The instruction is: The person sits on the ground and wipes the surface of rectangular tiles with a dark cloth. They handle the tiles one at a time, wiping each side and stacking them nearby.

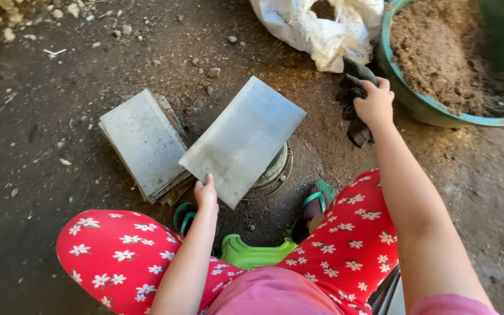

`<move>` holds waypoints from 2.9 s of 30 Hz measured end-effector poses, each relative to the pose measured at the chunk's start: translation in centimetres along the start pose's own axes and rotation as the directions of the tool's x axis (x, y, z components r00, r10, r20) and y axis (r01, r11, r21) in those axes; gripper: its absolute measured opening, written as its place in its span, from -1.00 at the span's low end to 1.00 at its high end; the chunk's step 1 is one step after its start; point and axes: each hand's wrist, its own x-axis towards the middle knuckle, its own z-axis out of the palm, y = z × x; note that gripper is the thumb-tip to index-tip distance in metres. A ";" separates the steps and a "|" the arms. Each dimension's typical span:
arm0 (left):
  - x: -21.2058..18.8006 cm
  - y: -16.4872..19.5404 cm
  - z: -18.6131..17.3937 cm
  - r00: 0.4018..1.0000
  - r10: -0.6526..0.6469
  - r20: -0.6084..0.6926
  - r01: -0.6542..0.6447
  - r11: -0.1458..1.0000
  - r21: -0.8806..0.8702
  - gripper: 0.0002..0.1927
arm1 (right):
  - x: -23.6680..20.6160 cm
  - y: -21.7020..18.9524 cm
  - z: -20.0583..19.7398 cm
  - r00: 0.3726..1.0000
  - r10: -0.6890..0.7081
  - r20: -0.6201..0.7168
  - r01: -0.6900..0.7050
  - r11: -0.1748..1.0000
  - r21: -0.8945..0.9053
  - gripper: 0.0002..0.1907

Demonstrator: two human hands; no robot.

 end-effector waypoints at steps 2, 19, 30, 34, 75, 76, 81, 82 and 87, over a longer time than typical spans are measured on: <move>-1.9 -1.3 -0.4 0.975 -0.210 0.078 0.217 0.971 -0.099 -0.61 | -0.1 -0.6 -0.3 0.997 -0.071 -0.013 0.072 0.991 0.111 -0.47; -4.3 2.7 13.2 0.829 -0.161 0.535 -0.073 0.918 0.389 -0.41 | -7.4 -13.7 -3.0 0.882 -0.459 0.108 0.438 0.882 0.175 -0.08; -7.4 10.1 20.6 0.775 -0.160 0.611 0.221 0.975 -0.025 -0.45 | -6.4 -12.1 -4.9 0.851 -0.511 -0.122 0.524 0.810 0.265 -0.15; -8.3 14.2 23.4 0.542 -0.073 0.837 0.641 0.679 -0.356 -0.52 | -7.1 -13.2 -4.2 0.689 -0.708 -0.158 0.723 0.651 0.231 -0.26; 14.0 14.6 16.7 0.882 0.415 0.223 -0.374 0.328 0.868 0.15 | 1.4 -10.1 -3.9 0.991 -0.117 -0.065 0.126 0.980 0.155 -0.43; 13.4 13.6 15.8 0.865 0.480 0.146 -0.369 0.410 0.834 0.14 | 1.3 -10.2 -3.7 0.991 -0.115 -0.065 0.124 0.981 0.152 -0.45; 10.1 9.6 10.5 0.848 0.528 -0.045 -0.287 0.530 0.798 -0.02 | -0.6 -10.9 -2.5 0.992 -0.124 -0.027 0.127 0.982 0.142 -0.42; 9.4 9.0 9.2 0.844 0.531 -0.077 -0.256 0.525 0.811 -0.05 | -1.2 -11.0 -2.1 0.993 -0.118 0.002 0.117 0.985 0.126 -0.43; 6.8 6.5 2.0 0.865 0.480 -0.147 -0.196 0.593 0.781 0.00 | -3.6 -10.5 0.0 0.985 -0.139 0.106 0.133 0.989 0.059 -0.39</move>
